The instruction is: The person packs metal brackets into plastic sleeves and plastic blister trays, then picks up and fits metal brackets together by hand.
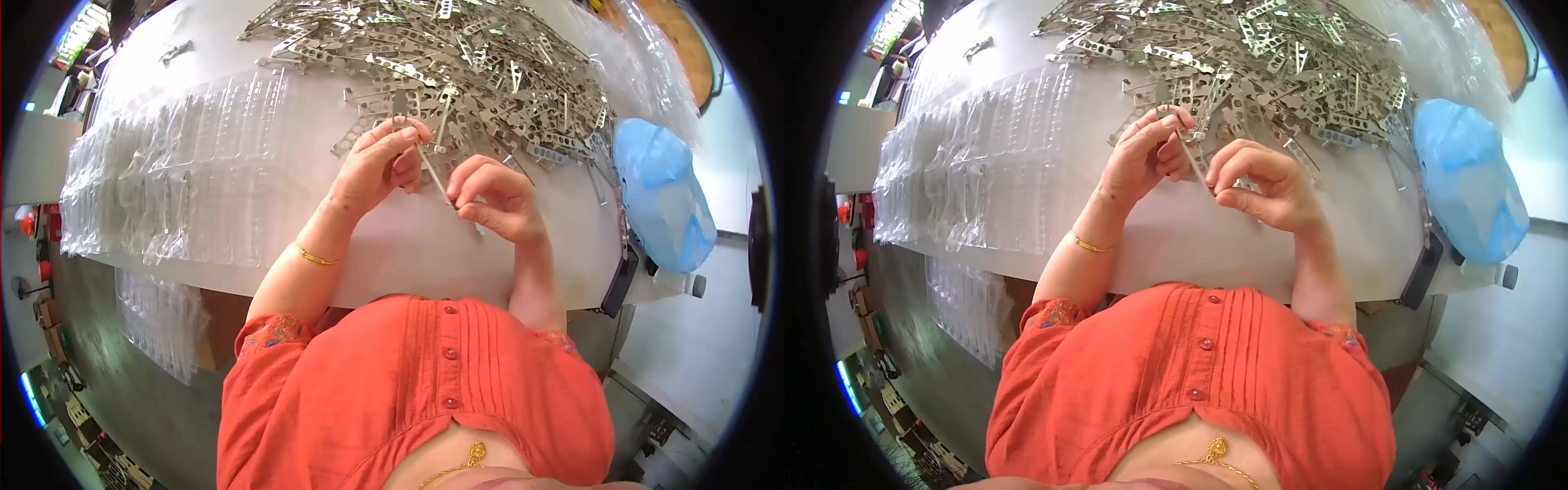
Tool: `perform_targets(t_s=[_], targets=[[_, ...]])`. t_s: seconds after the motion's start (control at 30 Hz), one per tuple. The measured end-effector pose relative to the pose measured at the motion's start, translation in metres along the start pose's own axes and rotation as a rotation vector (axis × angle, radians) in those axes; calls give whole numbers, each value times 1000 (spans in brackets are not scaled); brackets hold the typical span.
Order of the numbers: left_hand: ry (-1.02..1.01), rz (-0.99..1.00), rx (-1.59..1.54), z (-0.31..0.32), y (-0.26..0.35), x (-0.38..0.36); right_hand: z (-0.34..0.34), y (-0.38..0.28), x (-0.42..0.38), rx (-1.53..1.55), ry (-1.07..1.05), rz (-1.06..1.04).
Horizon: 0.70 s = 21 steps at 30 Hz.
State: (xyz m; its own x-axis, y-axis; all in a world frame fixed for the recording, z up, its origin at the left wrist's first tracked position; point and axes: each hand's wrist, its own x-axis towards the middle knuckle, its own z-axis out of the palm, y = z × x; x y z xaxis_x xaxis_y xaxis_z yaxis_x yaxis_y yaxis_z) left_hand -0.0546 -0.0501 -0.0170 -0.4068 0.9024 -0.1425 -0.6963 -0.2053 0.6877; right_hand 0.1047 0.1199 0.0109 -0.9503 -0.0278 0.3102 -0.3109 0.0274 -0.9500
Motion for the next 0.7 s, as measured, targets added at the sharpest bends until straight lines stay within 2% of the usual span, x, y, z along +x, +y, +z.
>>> perform_targets(t_s=[0.03, 0.1, 0.17, 0.23, 0.27, 0.3, 0.37, 0.53, 0.7], targets=[[-7, -7, -1, 0, 1, 0, 2, -1, 0, -4, 9, 2], [1, -8, 40, 1, 3, -1, 5, -3, -1, 212, 16, 94], [4, -2, 54, 1, 3, -2, 3, 1, -1, 201, 36, 54], [-61, -39, 21, 0, 3, -2, 0, 9, -1, 237, 219, 121], [-62, -44, 21, 1, 2, -3, 0, 15, -3, 150, 325, 190], [-88, -51, 15, 3, 2, -4, 0, 14, -2, 151, 330, 194], [-113, -62, 7, 5, 0, -3, 2, 12, 1, 259, 359, 423], [-198, -80, 101, 8, -4, -5, 10, 18, 3, 401, 317, 429], [-150, -91, 114, 9, -4, -6, 14, 20, 2, 550, 357, 334]])
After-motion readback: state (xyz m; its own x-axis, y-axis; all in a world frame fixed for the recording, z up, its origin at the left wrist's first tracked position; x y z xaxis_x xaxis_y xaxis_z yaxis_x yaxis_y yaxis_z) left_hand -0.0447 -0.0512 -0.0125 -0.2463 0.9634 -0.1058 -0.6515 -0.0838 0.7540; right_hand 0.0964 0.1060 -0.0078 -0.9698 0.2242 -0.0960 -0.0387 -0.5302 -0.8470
